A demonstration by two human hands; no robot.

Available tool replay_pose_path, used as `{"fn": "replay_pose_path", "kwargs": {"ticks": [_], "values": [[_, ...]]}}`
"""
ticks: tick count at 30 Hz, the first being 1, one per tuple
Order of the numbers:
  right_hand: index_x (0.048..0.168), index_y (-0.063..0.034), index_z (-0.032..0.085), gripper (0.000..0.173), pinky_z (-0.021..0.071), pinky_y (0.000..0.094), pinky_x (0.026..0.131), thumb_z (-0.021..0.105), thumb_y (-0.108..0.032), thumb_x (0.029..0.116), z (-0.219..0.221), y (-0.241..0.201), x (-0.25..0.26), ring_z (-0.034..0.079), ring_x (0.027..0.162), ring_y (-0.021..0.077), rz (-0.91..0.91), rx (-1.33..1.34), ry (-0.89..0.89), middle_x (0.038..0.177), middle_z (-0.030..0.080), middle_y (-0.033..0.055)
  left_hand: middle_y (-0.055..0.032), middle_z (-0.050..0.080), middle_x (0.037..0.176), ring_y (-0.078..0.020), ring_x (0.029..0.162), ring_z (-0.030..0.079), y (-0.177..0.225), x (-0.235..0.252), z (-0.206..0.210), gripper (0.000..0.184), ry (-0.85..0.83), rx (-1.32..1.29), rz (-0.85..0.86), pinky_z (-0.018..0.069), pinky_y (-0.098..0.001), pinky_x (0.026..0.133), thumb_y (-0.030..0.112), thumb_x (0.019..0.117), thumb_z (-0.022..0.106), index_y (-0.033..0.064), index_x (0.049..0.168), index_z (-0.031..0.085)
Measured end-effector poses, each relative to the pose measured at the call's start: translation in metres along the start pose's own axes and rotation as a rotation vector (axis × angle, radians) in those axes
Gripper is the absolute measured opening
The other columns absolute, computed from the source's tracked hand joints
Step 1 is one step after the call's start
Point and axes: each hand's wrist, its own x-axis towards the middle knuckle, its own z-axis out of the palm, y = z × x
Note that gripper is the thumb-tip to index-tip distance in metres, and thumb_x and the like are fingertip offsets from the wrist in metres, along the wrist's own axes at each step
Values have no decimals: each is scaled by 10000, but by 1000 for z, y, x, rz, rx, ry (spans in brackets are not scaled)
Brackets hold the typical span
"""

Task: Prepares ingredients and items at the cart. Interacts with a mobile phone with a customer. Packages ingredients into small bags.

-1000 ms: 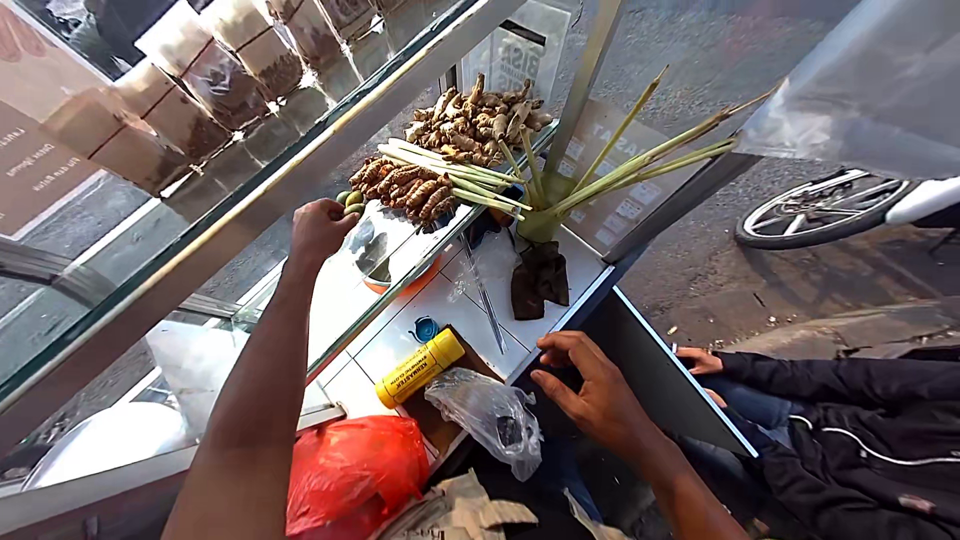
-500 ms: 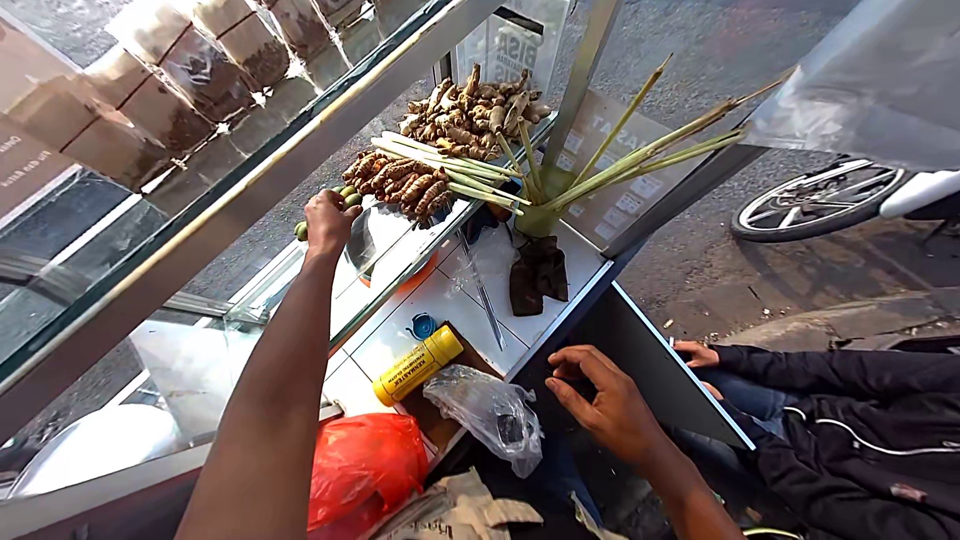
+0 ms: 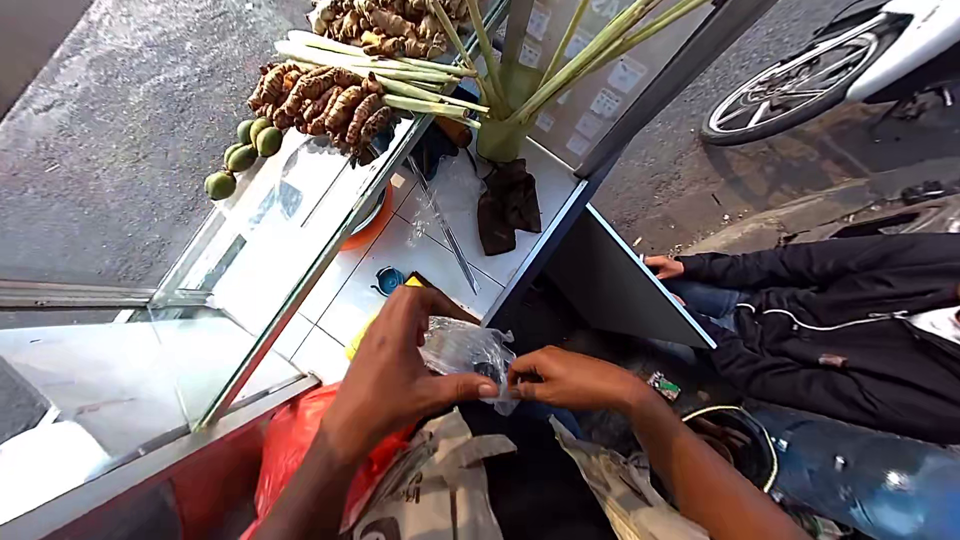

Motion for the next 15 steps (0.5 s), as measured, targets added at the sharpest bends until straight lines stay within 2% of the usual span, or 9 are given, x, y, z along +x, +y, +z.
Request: {"fn": "replay_pose_path", "kwargs": {"ticks": [1,2,4,6,8,10,12,14,15], "values": [[1082,-25,676,207,513,340,629,572,-196,1032,4,-3,8,582,644,132,-40,46,54,791,626,68,-35,583,1028,-135,815,553,-3,-9,27,929,-94,83,-51,507,-326,695,784,670,766,118,1294,595],[1102,-23,681,203,529,323,671,561,-166,1022,6,-6,17,605,696,115,-80,97,127,855,652,70,-110,610,1124,-217,889,610,-8,-15,47,950,-146,141,-103,548,-407,758,721,670,811,103,1356,585],[1133,0,697,230,546,324,870,559,-126,999,11,-9,35,657,941,130,-170,163,286,1057,687,110,-187,612,1215,-294,966,651,-27,-21,69,700,-157,165,-197,567,-455,833,420,818,813,77,1381,575],[1146,9,704,236,521,334,1007,589,-107,976,15,-11,50,634,1138,162,-251,172,376,1211,663,137,-163,649,1043,-234,801,639,-50,-28,73,389,-19,149,-187,565,-386,721,177,911,675,24,1266,635],[1191,-14,700,279,484,369,1071,638,-165,965,18,-15,56,597,1240,187,-282,91,380,1300,645,137,-71,609,837,-148,691,568,-60,-34,61,283,54,85,-208,513,-304,642,97,923,586,16,1182,665],[1279,-54,665,404,457,418,1099,666,-318,972,20,-23,55,574,1284,216,-240,-19,304,1365,615,137,-11,583,796,-75,659,551,-62,-41,47,333,62,-18,-232,497,-235,618,164,925,590,21,1221,639],[1355,-79,612,543,438,436,1112,657,-462,973,22,-33,53,546,1308,230,-194,-33,218,1410,567,144,6,571,831,-40,669,552,-62,-49,41,521,33,-106,-182,505,-203,625,382,921,671,2,1265,578],[1377,-46,584,523,427,455,1112,609,-415,1008,23,-40,55,539,1309,266,-208,-21,178,1406,552,187,8,578,854,-27,705,536,-58,-55,47,782,36,-100,-98,484,-196,641,670,829,715,-6,1205,596],[1372,-31,580,469,422,448,1118,569,-360,1038,24,-41,58,540,1314,269,-241,-23,166,1408,555,197,2,580,882,-26,731,525,-54,-57,52,829,33,-68,-78,470,-192,650,729,770,729,7,1163,623]]}}
